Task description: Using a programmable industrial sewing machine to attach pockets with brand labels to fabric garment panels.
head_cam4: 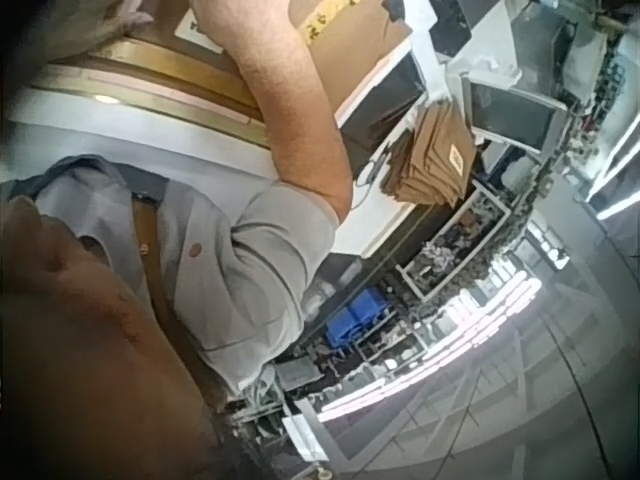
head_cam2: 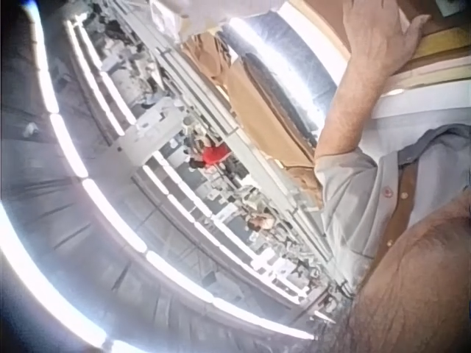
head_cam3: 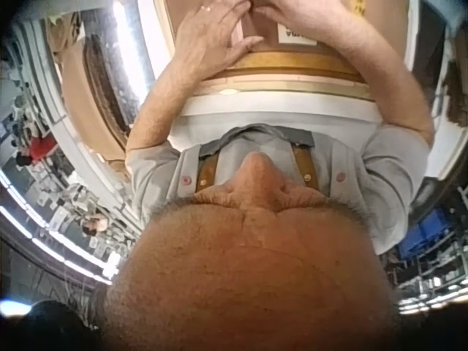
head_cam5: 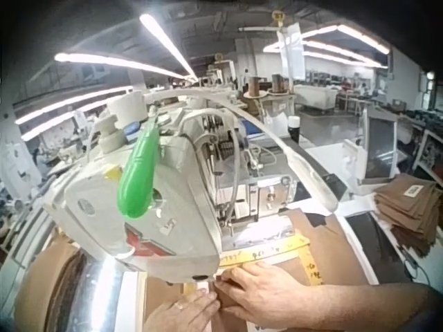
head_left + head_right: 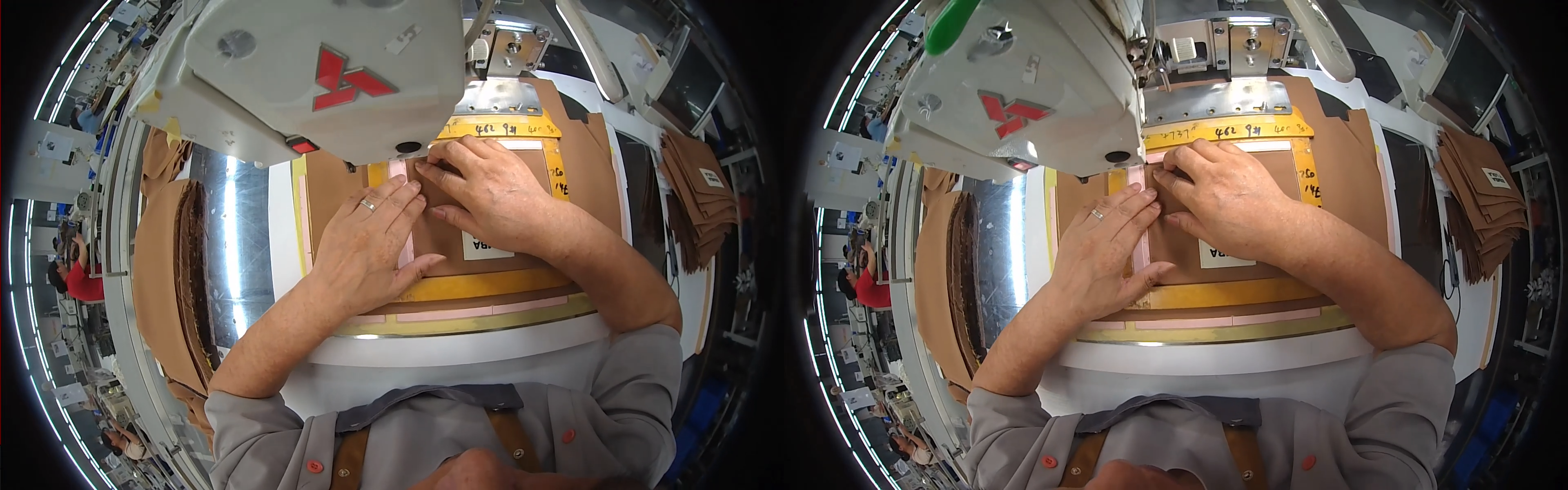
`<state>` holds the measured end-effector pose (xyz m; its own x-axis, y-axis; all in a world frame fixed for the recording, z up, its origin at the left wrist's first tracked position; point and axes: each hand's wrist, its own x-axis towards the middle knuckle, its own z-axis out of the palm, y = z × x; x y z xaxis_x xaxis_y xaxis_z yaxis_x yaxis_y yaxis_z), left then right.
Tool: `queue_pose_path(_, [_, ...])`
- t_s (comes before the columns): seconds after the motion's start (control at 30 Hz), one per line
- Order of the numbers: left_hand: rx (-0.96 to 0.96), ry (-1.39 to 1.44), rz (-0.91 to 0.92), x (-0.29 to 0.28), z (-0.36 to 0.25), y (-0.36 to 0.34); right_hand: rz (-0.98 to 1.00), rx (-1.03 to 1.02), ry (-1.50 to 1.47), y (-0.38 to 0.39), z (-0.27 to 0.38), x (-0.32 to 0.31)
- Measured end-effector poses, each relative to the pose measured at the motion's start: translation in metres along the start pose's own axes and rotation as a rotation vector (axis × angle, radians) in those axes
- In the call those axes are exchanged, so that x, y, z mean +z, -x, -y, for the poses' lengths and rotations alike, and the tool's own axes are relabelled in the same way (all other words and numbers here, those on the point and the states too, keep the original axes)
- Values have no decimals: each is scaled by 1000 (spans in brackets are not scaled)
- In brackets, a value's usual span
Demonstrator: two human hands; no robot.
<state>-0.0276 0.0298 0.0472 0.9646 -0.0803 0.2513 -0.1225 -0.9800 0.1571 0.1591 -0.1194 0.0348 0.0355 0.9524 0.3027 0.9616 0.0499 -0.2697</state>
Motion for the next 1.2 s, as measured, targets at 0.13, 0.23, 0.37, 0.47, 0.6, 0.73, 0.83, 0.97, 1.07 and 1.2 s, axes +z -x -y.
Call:
queue_pose_path(0.13, [1,-128,33,7,-2,-5,101,49,70,4,8,-7])
queue_pose_path(0.23, [-18,-152,28,9,-3,-9,77,52,205,15,11,-15])
queue_pose_path(0.37, [-47,-157,59,8,-1,-12,97,108,308,38,7,-30])
queue_pose_path(0.47, [-72,-151,57,8,1,-13,69,224,361,58,2,-37])
queue_pose_path(0.6, [-77,-156,71,6,-2,-16,40,230,458,74,1,-32])
queue_pose_path(0.73, [-63,-165,81,5,-2,-17,50,224,450,73,2,-30])
queue_pose_path(0.83, [-71,-195,77,7,-3,-15,62,229,432,71,3,-30])
queue_pose_path(0.97, [-54,-197,51,9,-2,-14,64,243,399,70,2,-30])
queue_pose_path(1.07, [-48,-199,34,9,-1,-13,65,230,411,68,2,-29])
queue_pose_path(1.2, [-48,-193,50,4,0,-14,111,250,387,65,3,-32])
